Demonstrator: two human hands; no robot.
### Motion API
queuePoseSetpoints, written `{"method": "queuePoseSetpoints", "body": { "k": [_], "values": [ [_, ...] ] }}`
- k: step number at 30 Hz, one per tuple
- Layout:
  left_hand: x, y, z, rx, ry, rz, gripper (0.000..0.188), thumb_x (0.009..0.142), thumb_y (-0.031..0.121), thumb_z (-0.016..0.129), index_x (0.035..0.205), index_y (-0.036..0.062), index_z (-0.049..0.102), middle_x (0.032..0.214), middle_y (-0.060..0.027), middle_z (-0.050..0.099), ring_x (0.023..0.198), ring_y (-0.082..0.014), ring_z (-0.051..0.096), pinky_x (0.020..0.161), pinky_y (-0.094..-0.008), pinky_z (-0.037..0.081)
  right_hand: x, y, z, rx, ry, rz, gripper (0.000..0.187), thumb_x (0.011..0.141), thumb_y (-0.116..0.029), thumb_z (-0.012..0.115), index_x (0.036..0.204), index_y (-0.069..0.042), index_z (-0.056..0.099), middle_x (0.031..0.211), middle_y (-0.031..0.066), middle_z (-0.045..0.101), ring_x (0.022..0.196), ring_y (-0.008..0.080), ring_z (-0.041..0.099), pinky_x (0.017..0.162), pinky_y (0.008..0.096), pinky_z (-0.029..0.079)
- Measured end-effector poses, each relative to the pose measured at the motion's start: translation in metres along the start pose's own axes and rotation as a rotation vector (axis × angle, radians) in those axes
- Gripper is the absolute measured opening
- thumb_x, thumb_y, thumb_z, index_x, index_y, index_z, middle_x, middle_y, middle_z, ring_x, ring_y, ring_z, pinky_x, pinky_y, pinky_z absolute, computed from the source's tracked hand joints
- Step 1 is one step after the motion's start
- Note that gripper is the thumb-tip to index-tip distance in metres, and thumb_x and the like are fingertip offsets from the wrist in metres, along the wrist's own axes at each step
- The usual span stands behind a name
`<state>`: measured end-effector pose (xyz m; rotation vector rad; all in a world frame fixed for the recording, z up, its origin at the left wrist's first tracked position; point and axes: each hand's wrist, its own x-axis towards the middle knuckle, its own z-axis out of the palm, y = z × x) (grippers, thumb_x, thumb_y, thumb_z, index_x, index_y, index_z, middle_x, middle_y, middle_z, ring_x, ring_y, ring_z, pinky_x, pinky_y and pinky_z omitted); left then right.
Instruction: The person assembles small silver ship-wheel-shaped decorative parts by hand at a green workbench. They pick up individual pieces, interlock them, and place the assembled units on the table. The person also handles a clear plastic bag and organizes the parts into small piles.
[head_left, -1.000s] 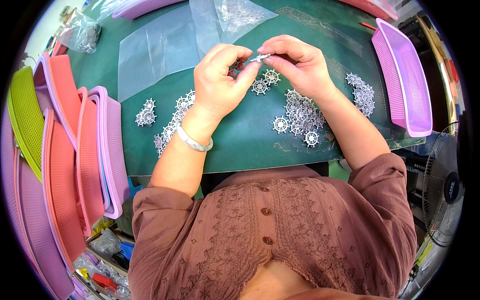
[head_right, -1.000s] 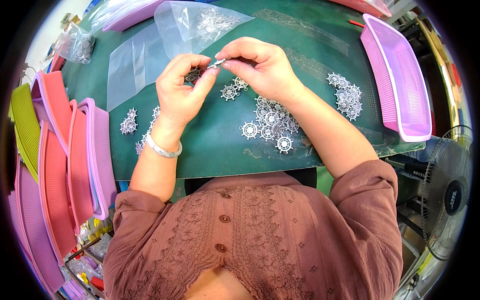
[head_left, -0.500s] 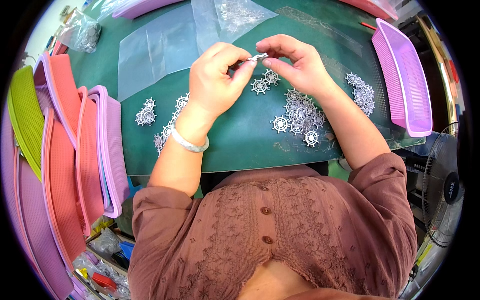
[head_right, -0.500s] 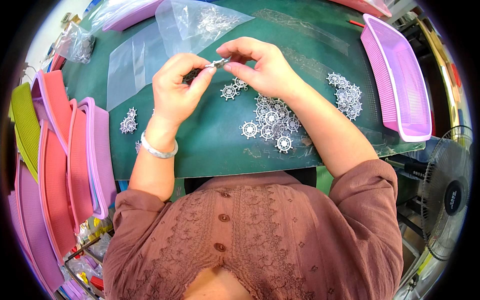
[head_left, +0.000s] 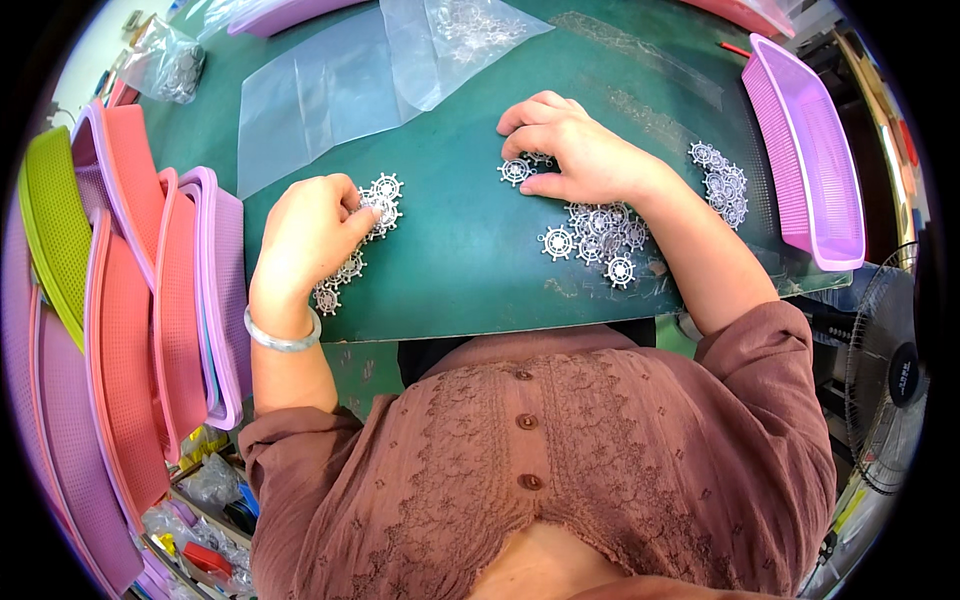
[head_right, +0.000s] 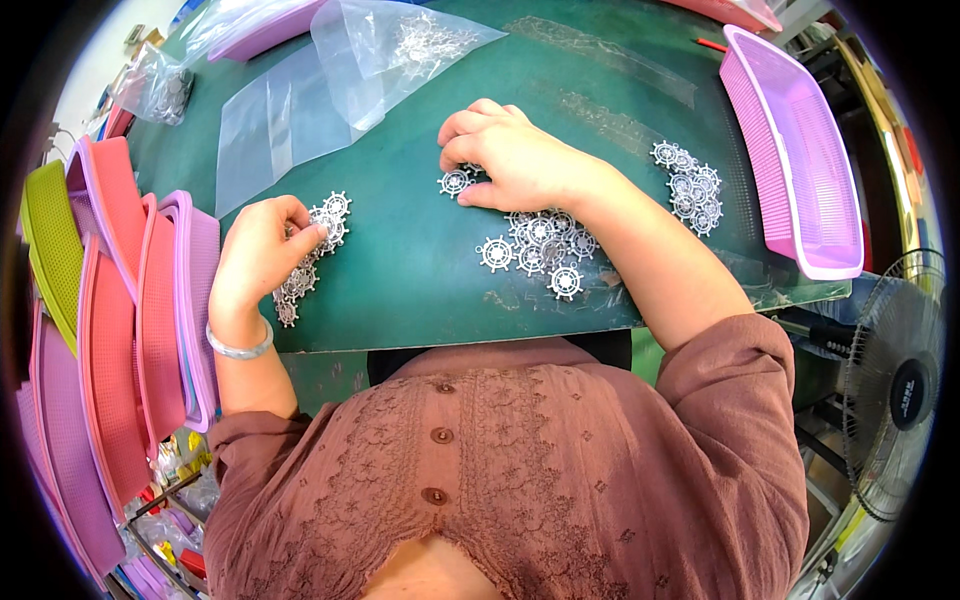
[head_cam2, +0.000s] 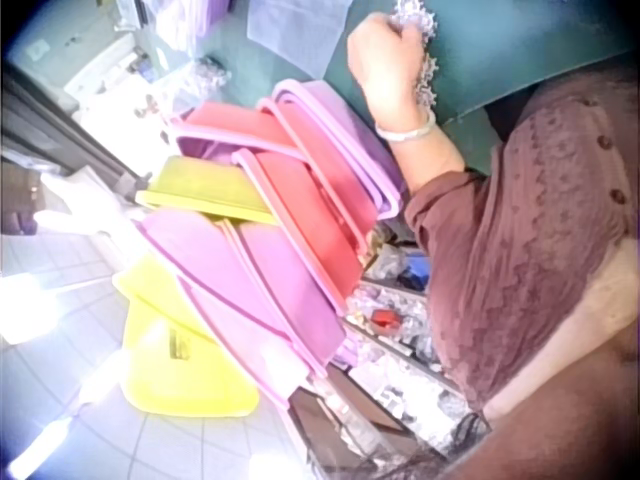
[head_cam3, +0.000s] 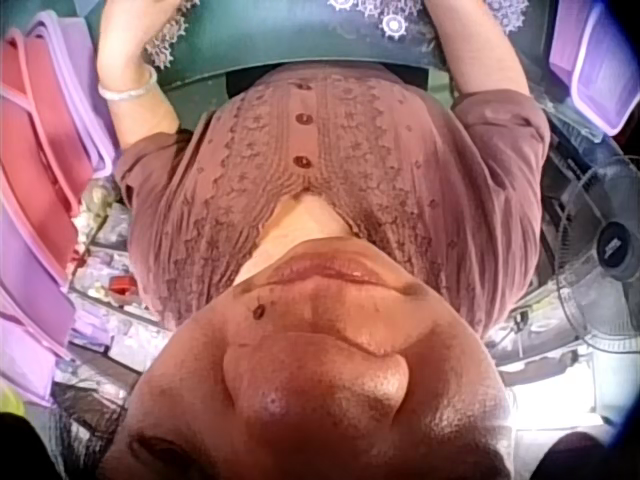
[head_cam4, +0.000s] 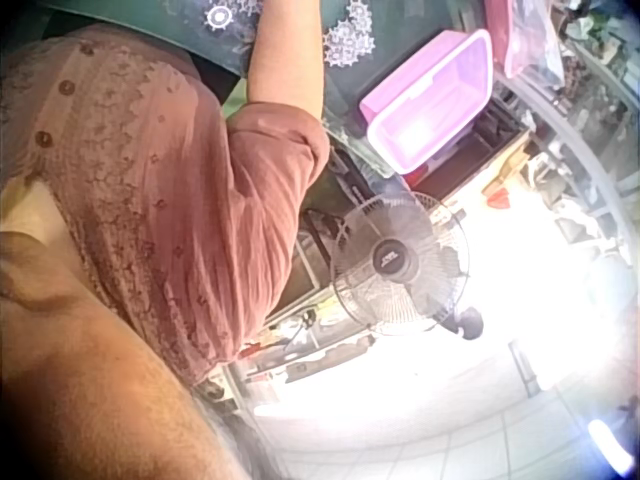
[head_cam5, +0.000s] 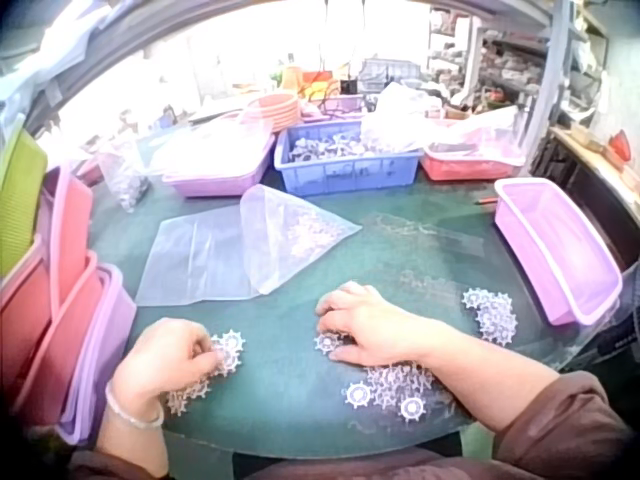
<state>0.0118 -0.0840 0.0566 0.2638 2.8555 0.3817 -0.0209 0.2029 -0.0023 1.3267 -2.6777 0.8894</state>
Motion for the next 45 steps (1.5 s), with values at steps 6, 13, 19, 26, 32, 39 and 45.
{"method": "queuePoseSetpoints", "body": {
  "k": [6, 13, 19, 26, 32, 39, 45],
  "values": [
    [0.005, 0.024, 0.009, -0.147, 0.296, 0.148, 0.023, 0.078, 0.017, 0.065, 0.087, -0.0035, 0.062, 0.069, -0.0137, 0.061, 0.062, -0.0192, 0.059, 0.059, -0.0298, 0.046, 0.003, -0.001, 0.001, 0.036, 0.120, -0.044, 0.016, 0.072, -0.005, 0.067, 0.088, -0.004, 0.064, 0.096, 0.0076, 0.059, 0.094, 0.0256, 0.053, 0.083, 0.0349, 0.043],
    [0.040, 0.072, 0.035, -0.887, -0.191, 0.012, 0.025, 0.088, 0.025, 0.057, 0.090, 0.0006, 0.063, 0.073, -0.0046, 0.062, 0.062, -0.0087, 0.055, 0.052, -0.0215, 0.043, 0.009, -0.007, -0.002, 0.170, 0.509, 0.017, 0.010, 0.077, -0.001, 0.064, 0.087, -0.003, 0.065, 0.085, 0.0075, 0.062, 0.077, 0.0219, 0.061, 0.065, 0.0284, 0.049],
    [0.060, 0.090, 0.049, -1.458, -0.084, 0.087, 0.018, 0.089, 0.019, 0.056, 0.092, 0.0026, 0.062, 0.078, -0.0036, 0.062, 0.063, -0.0112, 0.058, 0.053, -0.0219, 0.043, 0.009, 0.002, -0.003, 0.219, 0.669, -0.027, 0.018, 0.075, 0.004, 0.064, 0.092, -0.003, 0.063, 0.093, 0.0081, 0.062, 0.083, 0.0191, 0.061, 0.070, 0.0265, 0.050],
    [0.060, 0.082, 0.066, -1.266, 0.139, 0.272, 0.014, 0.088, 0.013, 0.057, 0.097, 0.0031, 0.061, 0.081, -0.0017, 0.062, 0.067, -0.0098, 0.059, 0.058, -0.0213, 0.044, 0.011, -0.006, 0.005, 0.718, 0.728, 0.182, 0.016, 0.079, 0.002, 0.063, 0.095, 0.000, 0.062, 0.095, 0.0045, 0.061, 0.084, 0.0119, 0.058, 0.073, 0.0257, 0.048],
    [0.060, 0.074, 0.069, -1.121, 0.245, 0.347, 0.016, 0.089, 0.012, 0.055, 0.102, 0.0024, 0.061, 0.082, -0.0019, 0.062, 0.069, -0.0091, 0.060, 0.060, -0.0206, 0.046, 0.007, -0.007, 0.001, 0.489, 0.614, 0.163, 0.015, 0.081, -0.003, 0.062, 0.096, 0.000, 0.063, 0.086, 0.0041, 0.063, 0.077, 0.0107, 0.058, 0.071, 0.0246, 0.047],
    [0.060, 0.074, 0.070, -1.045, 0.369, 0.436, 0.016, 0.089, 0.007, 0.056, 0.101, 0.0014, 0.063, 0.085, -0.0036, 0.062, 0.070, -0.0083, 0.059, 0.058, -0.0193, 0.046, 0.007, -0.010, -0.003, 0.382, 0.615, 0.101, 0.015, 0.079, -0.002, 0.063, 0.094, -0.001, 0.064, 0.084, 0.0052, 0.063, 0.073, 0.0119, 0.058, 0.067, 0.0245, 0.047],
    [0.061, 0.074, 0.070, -0.975, 0.431, 0.466, 0.014, 0.087, 0.005, 0.056, 0.098, 0.0017, 0.065, 0.084, -0.0034, 0.061, 0.069, -0.0077, 0.058, 0.057, -0.0191, 0.045, 0.007, -0.009, -0.003, 0.350, 0.616, 0.062, 0.016, 0.077, 0.000, 0.064, 0.094, -0.001, 0.063, 0.084, 0.0052, 0.062, 0.071, 0.0114, 0.058, 0.066, 0.0239, 0.047]
  ]
}}
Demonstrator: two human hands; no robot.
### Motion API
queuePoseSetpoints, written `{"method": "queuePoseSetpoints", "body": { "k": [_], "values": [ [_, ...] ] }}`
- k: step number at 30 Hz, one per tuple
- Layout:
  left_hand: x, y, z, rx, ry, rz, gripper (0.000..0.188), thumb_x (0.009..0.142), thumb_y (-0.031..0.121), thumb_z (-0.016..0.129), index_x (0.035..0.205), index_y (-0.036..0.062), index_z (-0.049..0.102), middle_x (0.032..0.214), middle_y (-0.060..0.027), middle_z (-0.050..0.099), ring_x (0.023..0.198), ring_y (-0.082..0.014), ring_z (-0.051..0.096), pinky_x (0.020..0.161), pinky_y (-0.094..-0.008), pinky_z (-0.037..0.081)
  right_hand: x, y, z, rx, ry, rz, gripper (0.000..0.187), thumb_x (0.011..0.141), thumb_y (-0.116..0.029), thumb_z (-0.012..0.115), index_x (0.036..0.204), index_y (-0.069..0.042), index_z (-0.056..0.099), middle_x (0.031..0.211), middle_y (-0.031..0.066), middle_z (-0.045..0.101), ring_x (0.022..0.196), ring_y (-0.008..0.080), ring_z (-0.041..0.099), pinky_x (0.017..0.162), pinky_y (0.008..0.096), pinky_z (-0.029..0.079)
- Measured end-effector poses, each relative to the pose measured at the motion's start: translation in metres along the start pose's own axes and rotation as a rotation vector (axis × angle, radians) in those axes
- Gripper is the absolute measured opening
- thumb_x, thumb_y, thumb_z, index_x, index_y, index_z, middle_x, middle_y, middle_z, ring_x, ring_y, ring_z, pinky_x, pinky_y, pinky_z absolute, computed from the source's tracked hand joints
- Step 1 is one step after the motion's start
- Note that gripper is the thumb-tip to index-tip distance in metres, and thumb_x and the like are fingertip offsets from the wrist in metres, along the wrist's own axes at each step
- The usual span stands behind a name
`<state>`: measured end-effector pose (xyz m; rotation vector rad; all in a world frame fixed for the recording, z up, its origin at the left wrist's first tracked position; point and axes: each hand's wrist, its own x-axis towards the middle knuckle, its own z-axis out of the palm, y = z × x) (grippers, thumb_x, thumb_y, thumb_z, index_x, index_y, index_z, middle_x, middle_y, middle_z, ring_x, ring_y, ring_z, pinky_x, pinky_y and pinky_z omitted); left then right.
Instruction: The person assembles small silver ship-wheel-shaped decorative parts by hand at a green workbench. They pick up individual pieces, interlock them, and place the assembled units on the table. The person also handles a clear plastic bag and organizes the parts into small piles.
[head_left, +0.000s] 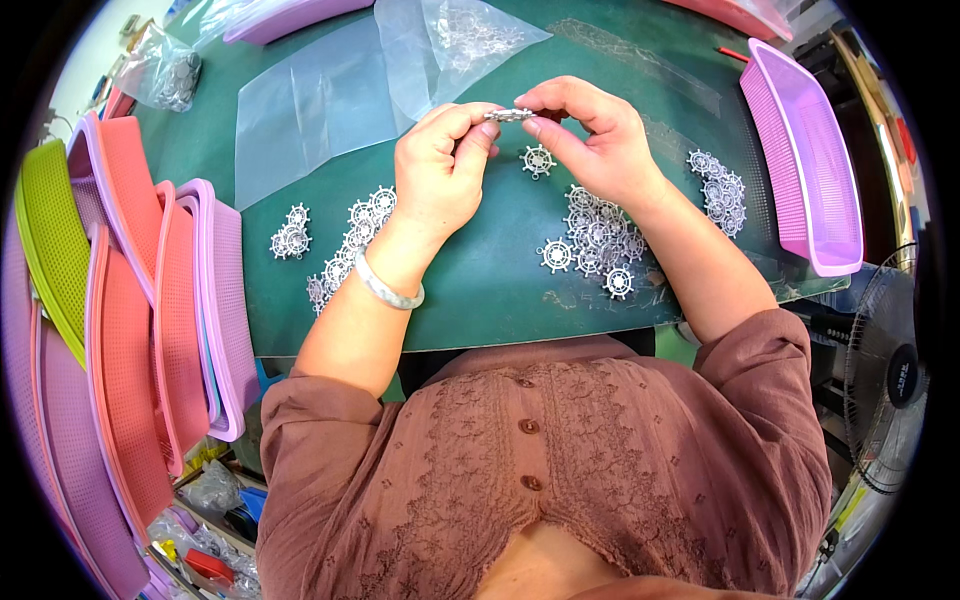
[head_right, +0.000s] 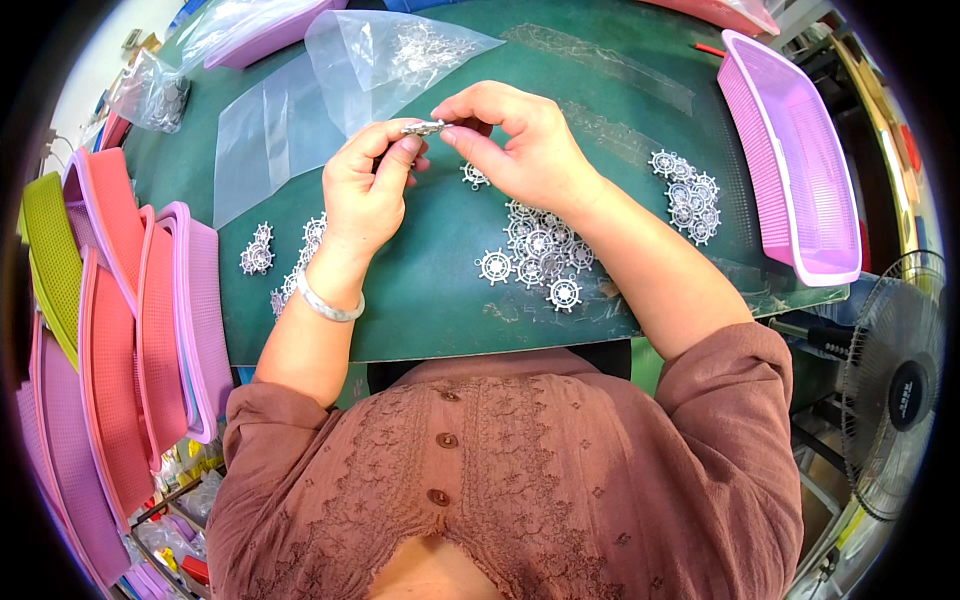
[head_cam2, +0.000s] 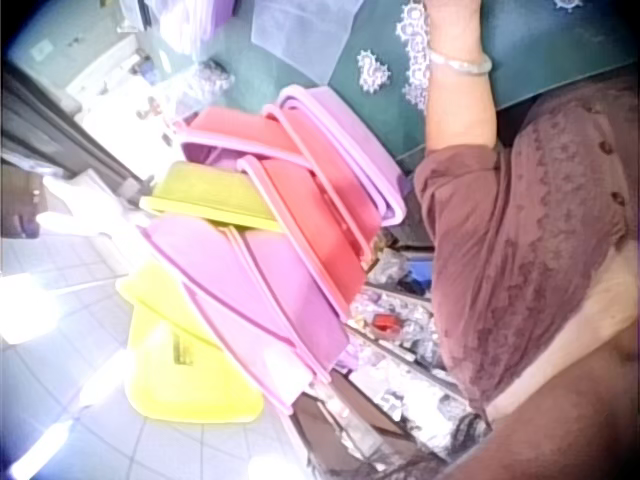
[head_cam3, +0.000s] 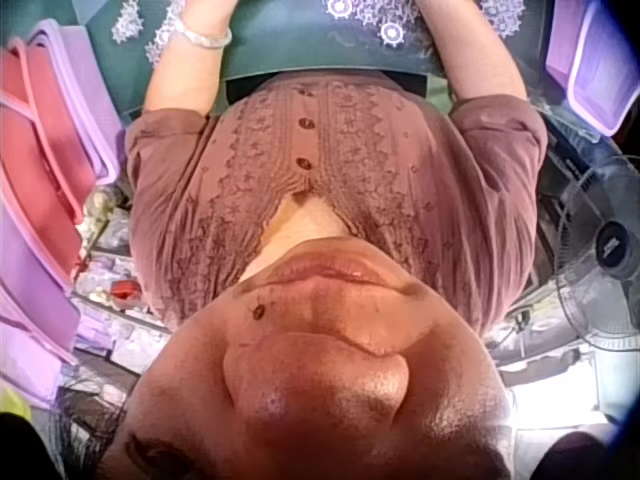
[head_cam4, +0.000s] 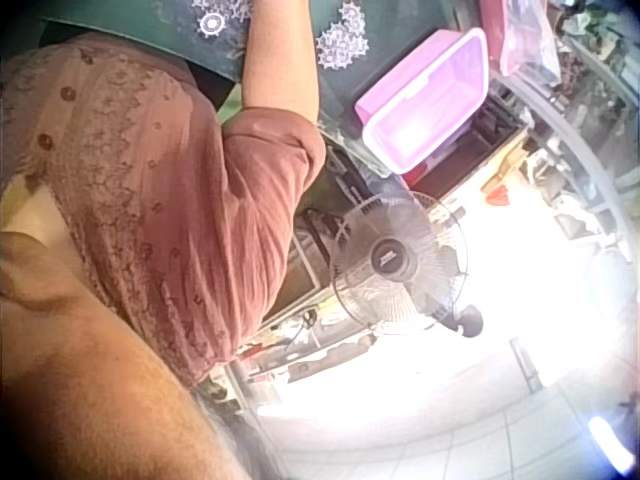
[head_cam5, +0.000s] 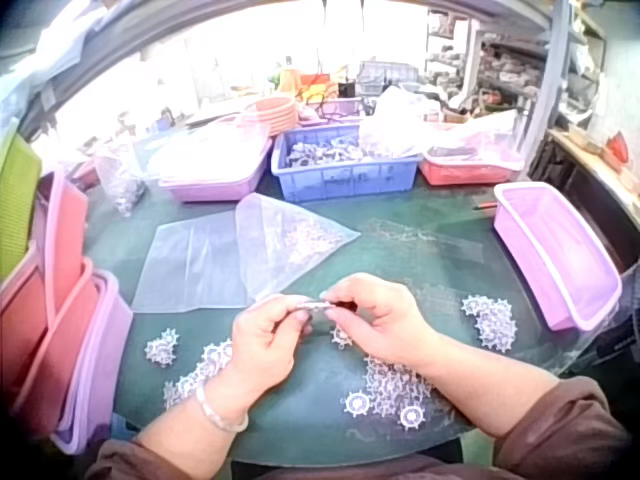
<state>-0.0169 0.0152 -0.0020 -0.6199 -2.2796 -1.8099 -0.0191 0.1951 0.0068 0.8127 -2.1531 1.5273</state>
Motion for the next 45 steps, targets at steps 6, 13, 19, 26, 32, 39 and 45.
{"method": "queuePoseSetpoints", "body": {
  "k": [6, 13, 19, 26, 32, 39, 45],
  "values": [
    [0.002, -0.001, 0.000, 0.161, 0.031, 0.114, 0.012, 0.084, 0.001, 0.057, 0.093, 0.0017, 0.065, 0.079, -0.0054, 0.060, 0.065, -0.0117, 0.058, 0.057, -0.0226, 0.045, 0.000, -0.001, -0.001, 0.013, -0.020, -0.019, 0.019, 0.076, 0.000, 0.066, 0.095, -0.002, 0.063, 0.085, 0.0055, 0.061, 0.073, 0.0126, 0.058, 0.067, 0.0244, 0.047],
    [0.003, 0.003, 0.001, 0.355, 0.064, 0.274, 0.010, 0.078, 0.002, 0.061, 0.087, 0.0035, 0.063, 0.077, -0.0097, 0.060, 0.064, -0.0246, 0.058, 0.057, -0.0303, 0.047, 0.002, -0.002, 0.000, -0.051, -0.012, -0.087, 0.020, 0.073, -0.001, 0.068, 0.093, -0.002, 0.063, 0.087, 0.0066, 0.061, 0.077, 0.0168, 0.059, 0.068, 0.0268, 0.047],
    [0.002, 0.006, 0.001, 0.448, 0.078, 0.360, 0.014, 0.077, -0.002, 0.062, 0.090, 0.0019, 0.064, 0.076, -0.0088, 0.062, 0.063, -0.0187, 0.058, 0.056, -0.0264, 0.045, 0.003, -0.003, -0.002, -0.156, -0.034, -0.116, 0.016, 0.073, -0.001, 0.069, 0.088, -0.004, 0.065, 0.087, 0.0075, 0.061, 0.077, 0.0186, 0.059, 0.067, 0.0257, 0.047],
    [0.000, 0.013, 0.001, 0.297, 0.069, 0.191, 0.016, 0.077, 0.004, 0.064, 0.093, 0.0012, 0.064, 0.075, -0.0077, 0.062, 0.066, -0.0139, 0.058, 0.059, -0.0255, 0.046, -0.001, 0.001, -0.001, 0.146, -0.071, 0.111, 0.014, 0.079, 0.003, 0.063, 0.093, 0.000, 0.064, 0.092, 0.0058, 0.061, 0.082, 0.0116, 0.057, 0.071, 0.0226, 0.047],
    [0.001, 0.009, 0.000, 0.230, 0.035, 0.153, 0.013, 0.078, 0.005, 0.065, 0.091, 0.0001, 0.065, 0.075, -0.0060, 0.061, 0.065, -0.0111, 0.055, 0.060, -0.0229, 0.044, -0.003, 0.005, 0.002, 0.322, -0.058, 0.204, 0.013, 0.082, 0.001, 0.062, 0.095, 0.000, 0.063, 0.090, 0.0026, 0.061, 0.079, 0.0067, 0.055, 0.069, 0.0198, 0.046],
    [0.001, 0.008, -0.001, 0.197, 0.064, 0.189, 0.010, 0.079, 0.002, 0.065, 0.089, -0.0003, 0.065, 0.076, -0.0047, 0.061, 0.066, -0.0089, 0.054, 0.059, -0.0215, 0.043, -0.004, 0.005, 0.004, 0.305, -0.034, 0.204, 0.012, 0.082, 0.000, 0.062, 0.095, -0.001, 0.064, 0.085, 0.0006, 0.061, 0.075, 0.0052, 0.054, 0.065, 0.0194, 0.045],
    [0.002, 0.008, -0.002, 0.213, 0.064, 0.204, 0.009, 0.079, 0.002, 0.065, 0.088, -0.0007, 0.064, 0.076, -0.0054, 0.061, 0.066, -0.0097, 0.055, 0.059, -0.0218, 0.043, -0.003, 0.005, 0.002, 0.272, -0.050, 0.182, 0.012, 0.082, 0.000, 0.061, 0.094, -0.001, 0.063, 0.087, 0.0018, 0.061, 0.077, 0.0064, 0.055, 0.068, 0.0206, 0.046]
  ]
}}
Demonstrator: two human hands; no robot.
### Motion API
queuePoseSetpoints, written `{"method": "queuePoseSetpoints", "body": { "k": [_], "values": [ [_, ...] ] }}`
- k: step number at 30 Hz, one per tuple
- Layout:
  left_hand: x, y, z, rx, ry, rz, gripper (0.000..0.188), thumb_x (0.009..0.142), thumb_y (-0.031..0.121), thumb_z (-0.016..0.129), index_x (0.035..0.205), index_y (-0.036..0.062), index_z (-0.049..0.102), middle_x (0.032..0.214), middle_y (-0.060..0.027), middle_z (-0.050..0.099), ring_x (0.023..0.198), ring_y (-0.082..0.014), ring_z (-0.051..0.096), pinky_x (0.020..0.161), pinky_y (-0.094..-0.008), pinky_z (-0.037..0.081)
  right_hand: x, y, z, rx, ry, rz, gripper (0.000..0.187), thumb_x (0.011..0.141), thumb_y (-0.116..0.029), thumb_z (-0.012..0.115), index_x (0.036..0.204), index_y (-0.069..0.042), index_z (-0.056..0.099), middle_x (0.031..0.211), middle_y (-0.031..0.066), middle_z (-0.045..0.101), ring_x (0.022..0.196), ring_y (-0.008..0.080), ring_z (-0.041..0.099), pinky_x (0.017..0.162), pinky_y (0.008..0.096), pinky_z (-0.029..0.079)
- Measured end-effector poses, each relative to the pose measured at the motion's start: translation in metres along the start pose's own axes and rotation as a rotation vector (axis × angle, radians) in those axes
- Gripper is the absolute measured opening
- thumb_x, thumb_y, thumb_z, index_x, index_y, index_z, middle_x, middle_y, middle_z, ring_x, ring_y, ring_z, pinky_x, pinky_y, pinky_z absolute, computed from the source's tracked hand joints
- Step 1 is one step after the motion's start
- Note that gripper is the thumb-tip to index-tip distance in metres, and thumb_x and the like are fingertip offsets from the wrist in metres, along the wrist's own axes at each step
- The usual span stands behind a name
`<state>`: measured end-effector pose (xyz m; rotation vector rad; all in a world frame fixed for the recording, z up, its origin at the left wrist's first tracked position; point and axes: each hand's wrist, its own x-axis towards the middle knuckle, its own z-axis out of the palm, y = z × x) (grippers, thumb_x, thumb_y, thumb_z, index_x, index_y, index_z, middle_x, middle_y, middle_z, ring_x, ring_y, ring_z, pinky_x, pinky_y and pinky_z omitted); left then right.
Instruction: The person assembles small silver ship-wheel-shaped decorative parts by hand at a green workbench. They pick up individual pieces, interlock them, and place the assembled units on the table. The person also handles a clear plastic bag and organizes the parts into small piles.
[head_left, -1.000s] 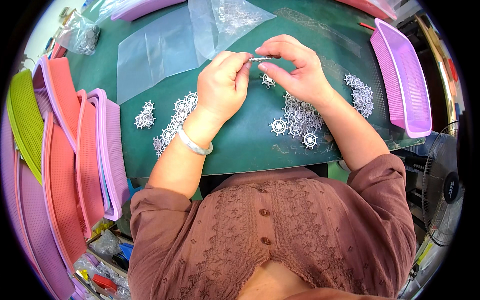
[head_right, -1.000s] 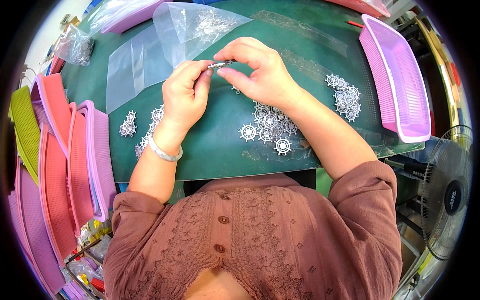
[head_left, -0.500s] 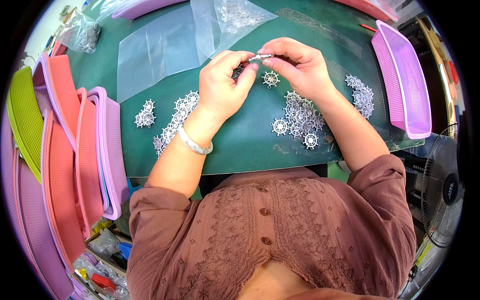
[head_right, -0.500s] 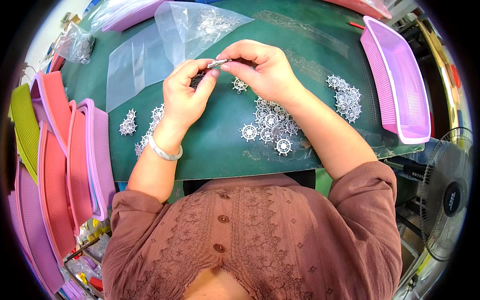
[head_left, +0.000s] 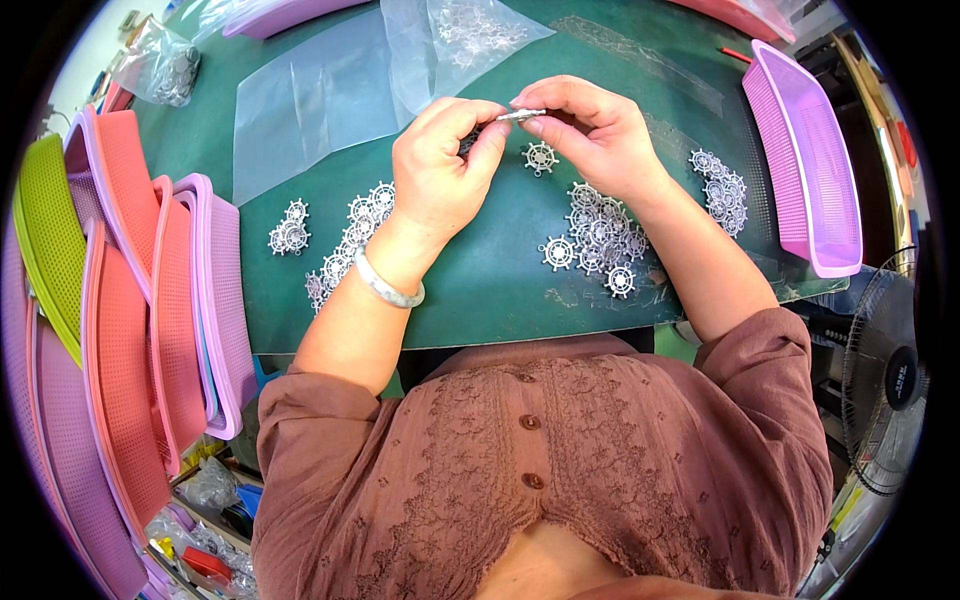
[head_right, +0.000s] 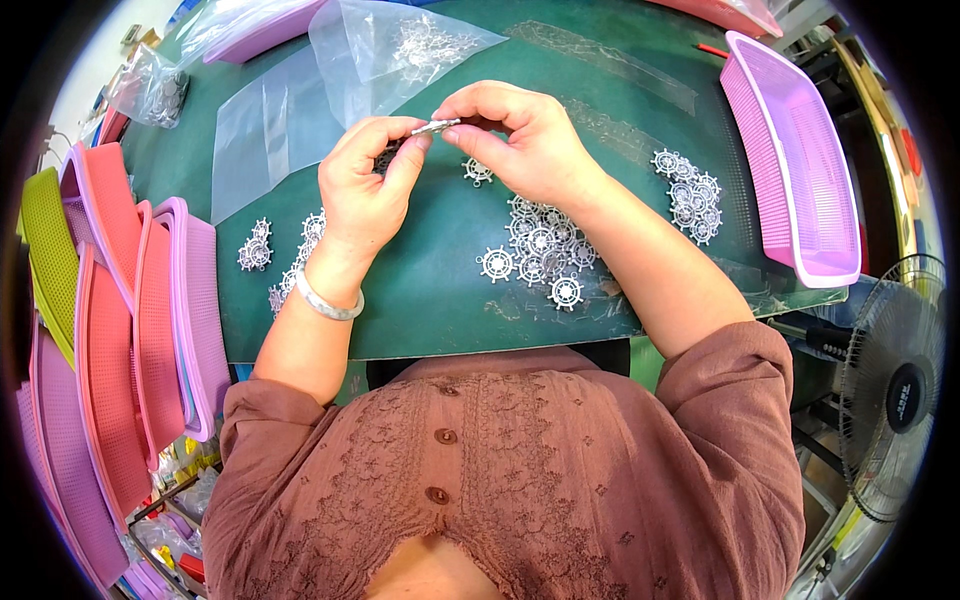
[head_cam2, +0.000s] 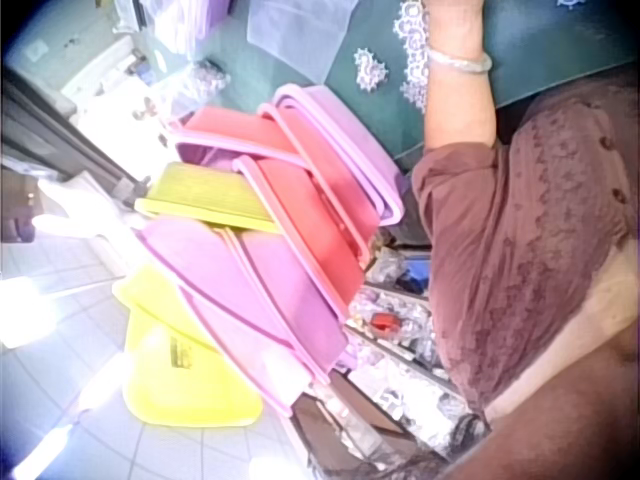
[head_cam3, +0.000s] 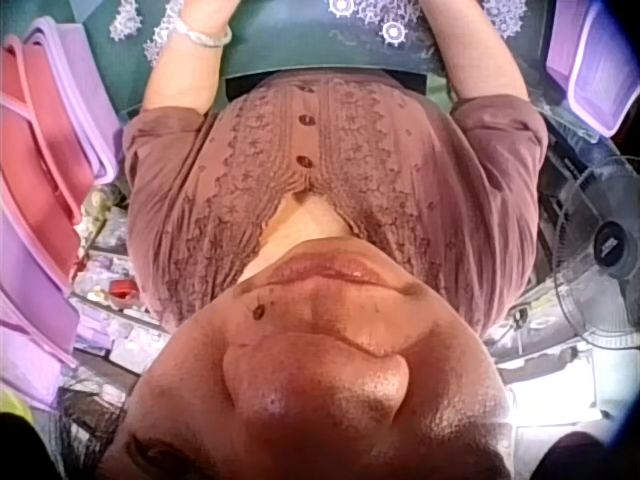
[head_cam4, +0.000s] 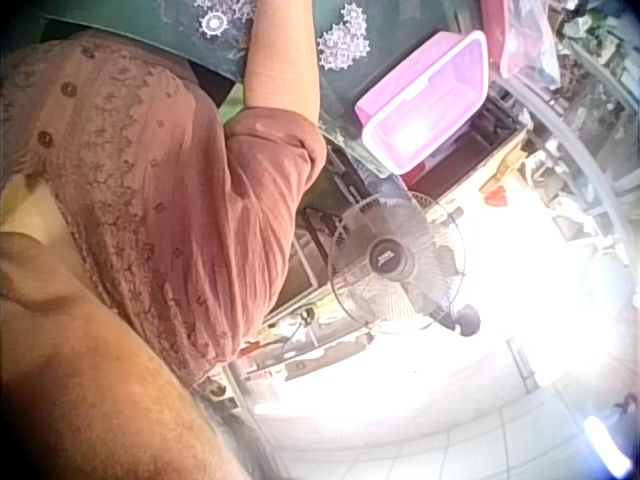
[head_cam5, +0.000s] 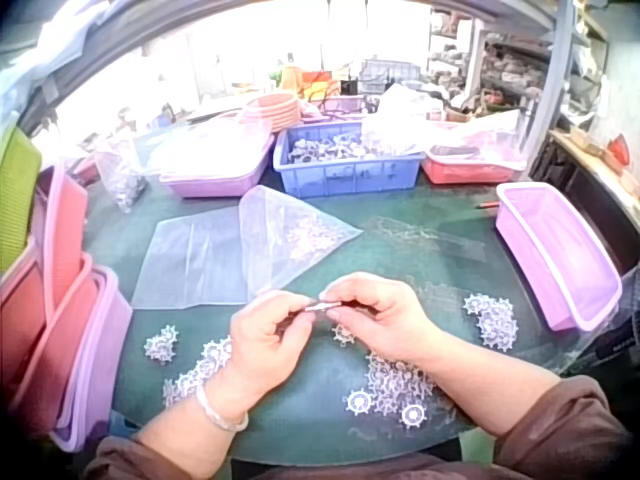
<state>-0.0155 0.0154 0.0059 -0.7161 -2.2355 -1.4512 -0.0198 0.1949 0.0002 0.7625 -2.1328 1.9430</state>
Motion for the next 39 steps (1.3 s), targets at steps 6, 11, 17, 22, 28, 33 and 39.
{"method": "queuePoseSetpoints", "body": {
  "k": [6, 11, 17, 22, 28, 33, 39],
  "values": [
    [0.001, 0.001, -0.001, 0.055, 0.018, 0.056, 0.010, 0.077, 0.001, 0.066, 0.087, -0.0002, 0.064, 0.078, -0.0071, 0.062, 0.066, -0.0117, 0.057, 0.060, -0.0228, 0.045, 0.001, 0.000, 0.000, -0.074, 0.004, -0.031, 0.014, 0.081, 0.000, 0.061, 0.095, -0.001, 0.063, 0.088, 0.0043, 0.061, 0.078, 0.0096, 0.057, 0.071, 0.0229, 0.047],
    [0.001, 0.006, -0.001, 0.056, 0.025, 0.061, 0.011, 0.076, 0.000, 0.066, 0.087, 0.0004, 0.065, 0.079, -0.0076, 0.063, 0.066, -0.0127, 0.058, 0.060, -0.0233, 0.046, 0.001, 0.000, -0.001, -0.155, 0.008, -0.083, 0.016, 0.079, 0.000, 0.063, 0.095, -0.001, 0.063, 0.087, 0.0048, 0.062, 0.077, 0.0104, 0.058, 0.071, 0.0234, 0.048],
    [0.001, 0.004, -0.001, 0.097, 0.042, 0.106, 0.012, 0.075, -0.002, 0.066, 0.086, 0.0012, 0.064, 0.079, -0.0078, 0.063, 0.065, -0.0136, 0.058, 0.058, -0.0237, 0.047, 0.002, -0.002, -0.001, -0.210, 0.004, -0.117, 0.019, 0.077, -0.001, 0.065, 0.096, -0.002, 0.063, 0.086, 0.0047, 0.062, 0.075, 0.0111, 0.059, 0.070, 0.0243, 0.048],
    [0.001, 0.004, -0.001, 0.105, 0.040, 0.112, 0.012, 0.075, -0.002, 0.066, 0.086, 0.0015, 0.064, 0.078, -0.0075, 0.063, 0.065, -0.0135, 0.058, 0.058, -0.0237, 0.047, 0.002, -0.004, -0.001, -0.225, -0.002, -0.133, 0.018, 0.077, -0.001, 0.066, 0.094, -0.002, 0.063, 0.086, 0.0049, 0.062, 0.074, 0.0114, 0.058, 0.069, 0.0244, 0.048],
    [0.001, 0.003, -0.001, 0.101, 0.047, 0.118, 0.013, 0.074, -0.003, 0.066, 0.086, 0.0014, 0.064, 0.079, -0.0072, 0.063, 0.065, -0.0133, 0.058, 0.058, -0.0236, 0.047, 0.003, -0.006, -0.001, -0.213, -0.001, -0.165, 0.015, 0.076, 0.001, 0.065, 0.091, -0.001, 0.063, 0.086, 0.0053, 0.061, 0.074, 0.0120, 0.058, 0.068, 0.0240, 0.048],
    [0.001, 0.002, 0.000, 0.087, 0.060, 0.123, 0.013, 0.074, -0.002, 0.066, 0.086, 0.0020, 0.064, 0.078, -0.0076, 0.062, 0.064, -0.0146, 0.058, 0.056, -0.0244, 0.047, 0.003, -0.006, 0.000, -0.214, -0.001, -0.199, 0.015, 0.076, 0.002, 0.065, 0.089, -0.001, 0.063, 0.088, 0.0065, 0.062, 0.075, 0.0131, 0.059, 0.068, 0.0246, 0.049],
    [0.001, -0.005, 0.003, 0.045, 0.060, 0.113, 0.011, 0.073, 0.002, 0.066, 0.084, 0.0036, 0.065, 0.076, -0.0081, 0.062, 0.061, -0.0181, 0.058, 0.053, -0.0266, 0.046, 0.003, -0.010, 0.000, -0.300, -0.002, -0.270, 0.016, 0.074, 0.003, 0.066, 0.089, -0.001, 0.063, 0.090, 0.0089, 0.063, 0.079, 0.0178, 0.061, 0.069, 0.0263, 0.050]
  ]
}}
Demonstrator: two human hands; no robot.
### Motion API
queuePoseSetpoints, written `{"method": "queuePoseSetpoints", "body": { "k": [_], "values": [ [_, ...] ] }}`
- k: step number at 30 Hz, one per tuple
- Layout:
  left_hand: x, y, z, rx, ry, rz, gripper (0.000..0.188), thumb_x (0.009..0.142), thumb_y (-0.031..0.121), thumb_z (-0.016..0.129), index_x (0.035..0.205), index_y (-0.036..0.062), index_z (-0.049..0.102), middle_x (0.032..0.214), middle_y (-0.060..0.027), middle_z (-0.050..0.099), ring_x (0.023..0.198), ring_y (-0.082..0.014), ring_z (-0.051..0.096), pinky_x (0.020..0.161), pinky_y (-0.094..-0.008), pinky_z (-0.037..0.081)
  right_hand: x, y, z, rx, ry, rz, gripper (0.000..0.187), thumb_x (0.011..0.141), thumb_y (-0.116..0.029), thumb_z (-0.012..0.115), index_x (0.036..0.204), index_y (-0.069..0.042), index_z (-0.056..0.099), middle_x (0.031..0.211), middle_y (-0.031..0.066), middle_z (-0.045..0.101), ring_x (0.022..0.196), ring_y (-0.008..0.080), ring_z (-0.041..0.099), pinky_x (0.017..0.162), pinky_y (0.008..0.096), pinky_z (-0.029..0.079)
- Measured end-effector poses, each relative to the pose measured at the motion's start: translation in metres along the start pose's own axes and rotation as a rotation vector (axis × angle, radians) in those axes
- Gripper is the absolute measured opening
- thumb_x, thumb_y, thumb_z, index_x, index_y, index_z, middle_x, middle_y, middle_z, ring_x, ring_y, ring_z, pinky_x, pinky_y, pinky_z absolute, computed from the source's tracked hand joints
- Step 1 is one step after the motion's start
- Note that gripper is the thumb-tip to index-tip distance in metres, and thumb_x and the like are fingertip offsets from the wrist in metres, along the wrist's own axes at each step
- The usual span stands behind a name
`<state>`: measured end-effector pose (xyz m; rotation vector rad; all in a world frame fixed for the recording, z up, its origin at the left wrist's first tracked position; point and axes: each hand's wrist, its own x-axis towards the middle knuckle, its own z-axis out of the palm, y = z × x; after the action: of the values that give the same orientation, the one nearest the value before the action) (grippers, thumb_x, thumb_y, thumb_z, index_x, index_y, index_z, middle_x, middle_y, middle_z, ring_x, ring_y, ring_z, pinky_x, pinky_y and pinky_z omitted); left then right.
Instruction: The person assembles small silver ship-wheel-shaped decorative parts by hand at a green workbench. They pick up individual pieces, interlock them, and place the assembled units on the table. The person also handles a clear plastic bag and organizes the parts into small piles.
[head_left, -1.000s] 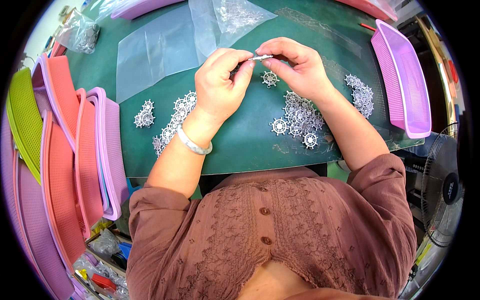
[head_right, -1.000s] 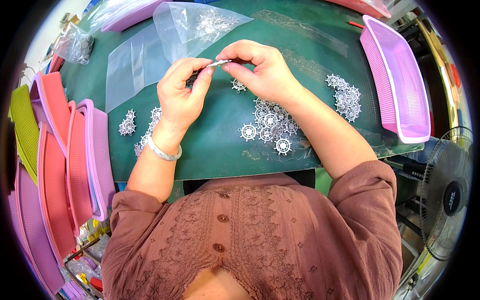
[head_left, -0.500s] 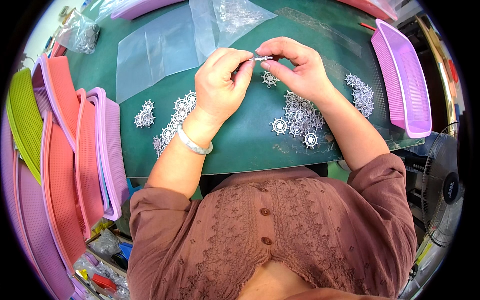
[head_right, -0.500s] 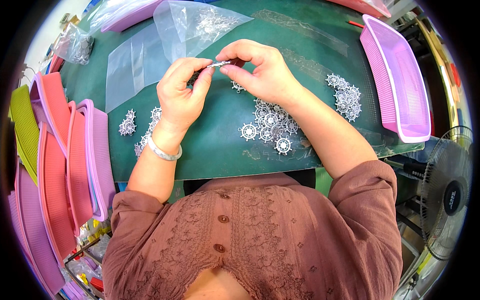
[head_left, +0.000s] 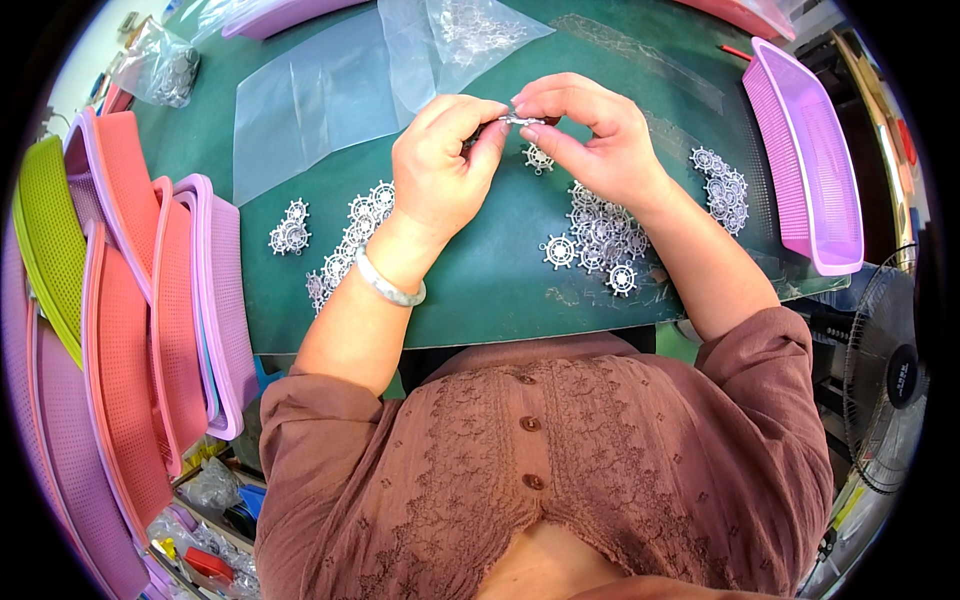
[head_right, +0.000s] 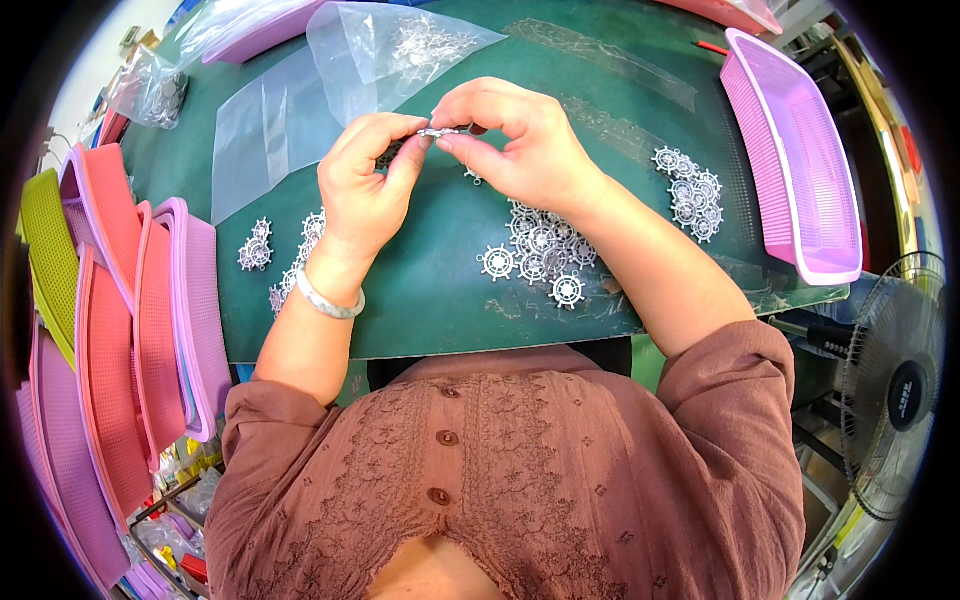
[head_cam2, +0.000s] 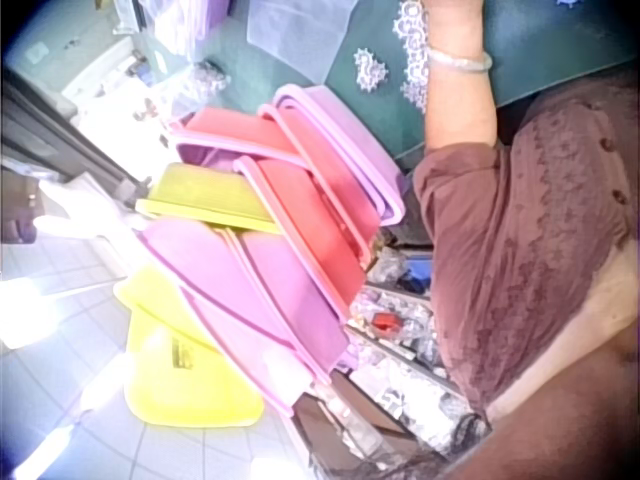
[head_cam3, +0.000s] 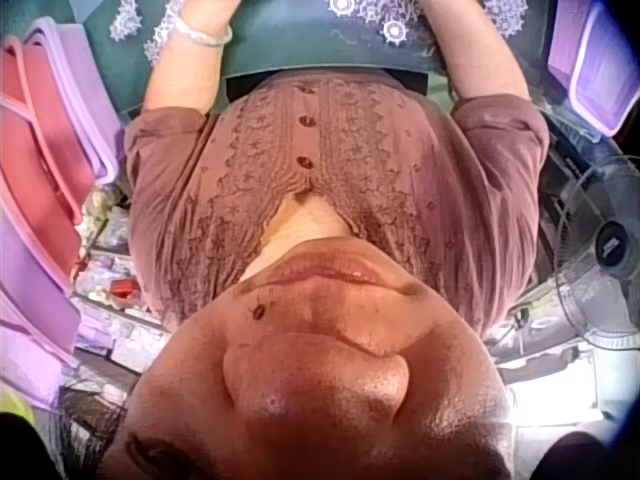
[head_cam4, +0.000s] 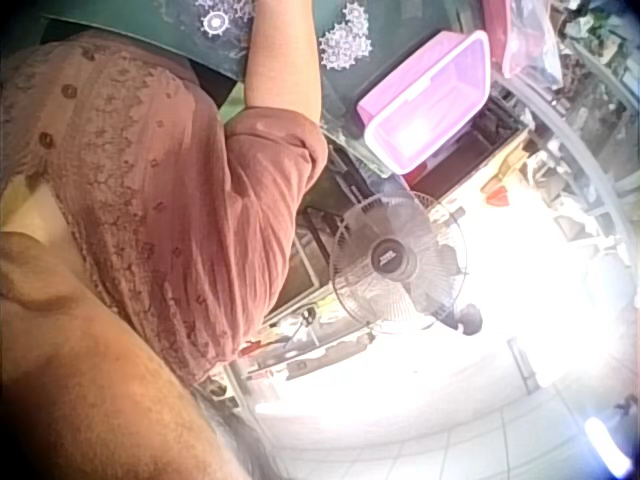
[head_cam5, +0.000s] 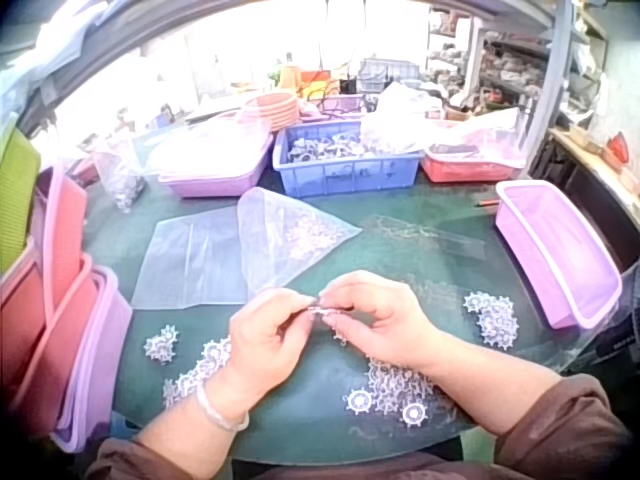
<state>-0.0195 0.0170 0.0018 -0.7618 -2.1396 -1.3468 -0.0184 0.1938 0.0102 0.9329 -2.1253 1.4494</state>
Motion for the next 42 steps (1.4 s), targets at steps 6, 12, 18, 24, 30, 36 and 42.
{"method": "queuePoseSetpoints", "body": {
  "k": [6, 12, 18, 24, 30, 36, 42],
  "values": [
    [-0.0001, 0.0006, 0.0000, -0.011, -0.015, -0.033, 0.011, 0.074, 0.002, 0.066, 0.084, 0.0039, 0.065, 0.076, -0.0080, 0.062, 0.063, -0.0188, 0.059, 0.054, -0.0267, 0.047, -0.0005, 0.0001, 0.0005, -0.010, 0.001, -0.015, 0.016, 0.073, 0.002, 0.068, 0.087, -0.002, 0.063, 0.090, 0.0094, 0.063, 0.081, 0.0206, 0.062, 0.070, 0.0273, 0.050],
    [-0.0006, -0.0007, 0.0007, -0.022, -0.026, -0.045, 0.011, 0.074, 0.002, 0.066, 0.085, 0.0043, 0.066, 0.076, -0.0076, 0.062, 0.063, -0.0184, 0.059, 0.054, -0.0265, 0.047, 0.0008, -0.0025, 0.0005, -0.061, 0.004, -0.038, 0.017, 0.071, 0.002, 0.069, 0.086, -0.002, 0.063, 0.089, 0.0090, 0.063, 0.081, 0.0216, 0.062, 0.070, 0.0281, 0.050],
    [-0.0005, 0.0010, 0.0006, -0.022, -0.033, -0.049, 0.012, 0.073, 0.001, 0.066, 0.085, 0.0046, 0.066, 0.075, -0.0071, 0.062, 0.063, -0.0180, 0.059, 0.055, -0.0262, 0.047, -0.0001, -0.0020, -0.0009, -0.102, -0.026, -0.069, 0.017, 0.073, 0.002, 0.067, 0.089, -0.002, 0.063, 0.094, 0.0100, 0.063, 0.084, 0.0191, 0.062, 0.071, 0.0265, 0.050],
    [-0.0005, 0.0014, 0.0003, -0.024, -0.044, -0.055, 0.013, 0.074, 0.000, 0.065, 0.086, 0.0048, 0.066, 0.075, -0.0071, 0.061, 0.063, -0.0180, 0.059, 0.055, -0.0264, 0.047, 0.0002, -0.0034, 0.0012, -0.103, 0.012, -0.064, 0.017, 0.070, 0.000, 0.070, 0.085, -0.004, 0.064, 0.088, 0.0082, 0.063, 0.081, 0.0223, 0.062, 0.069, 0.0289, 0.050],
    [-0.0008, 0.0015, -0.0002, -0.024, -0.052, -0.063, 0.013, 0.075, -0.001, 0.064, 0.087, 0.0028, 0.065, 0.078, -0.0073, 0.062, 0.065, -0.0161, 0.059, 0.058, -0.0251, 0.047, 0.0008, -0.0043, 0.0016, -0.148, 0.015, -0.105, 0.017, 0.069, -0.001, 0.070, 0.084, -0.005, 0.064, 0.090, 0.0070, 0.062, 0.082, 0.0230, 0.061, 0.070, 0.0298, 0.050],
    [-0.0012, 0.0032, -0.0021, -0.016, -0.054, -0.070, 0.012, 0.077, -0.004, 0.064, 0.089, -0.0008, 0.064, 0.082, -0.0075, 0.063, 0.070, -0.0117, 0.059, 0.063, -0.0222, 0.047, 0.0013, -0.0053, 0.0011, -0.172, 0.009, -0.116, 0.018, 0.068, -0.001, 0.070, 0.084, -0.006, 0.064, 0.092, 0.0066, 0.062, 0.085, 0.0228, 0.061, 0.070, 0.0302, 0.051],
    [-0.0008, 0.0036, -0.0027, -0.014, -0.045, -0.061, 0.013, 0.077, -0.004, 0.064, 0.089, -0.0004, 0.064, 0.082, -0.0078, 0.063, 0.070, -0.0122, 0.059, 0.063, -0.0225, 0.047, 0.0008, -0.0032, 0.0006, -0.183, 0.013, -0.111, 0.018, 0.068, -0.001, 0.070, 0.084, -0.006, 0.064, 0.093, 0.0069, 0.062, 0.085, 0.0231, 0.061, 0.070, 0.0304, 0.051]
  ]
}}
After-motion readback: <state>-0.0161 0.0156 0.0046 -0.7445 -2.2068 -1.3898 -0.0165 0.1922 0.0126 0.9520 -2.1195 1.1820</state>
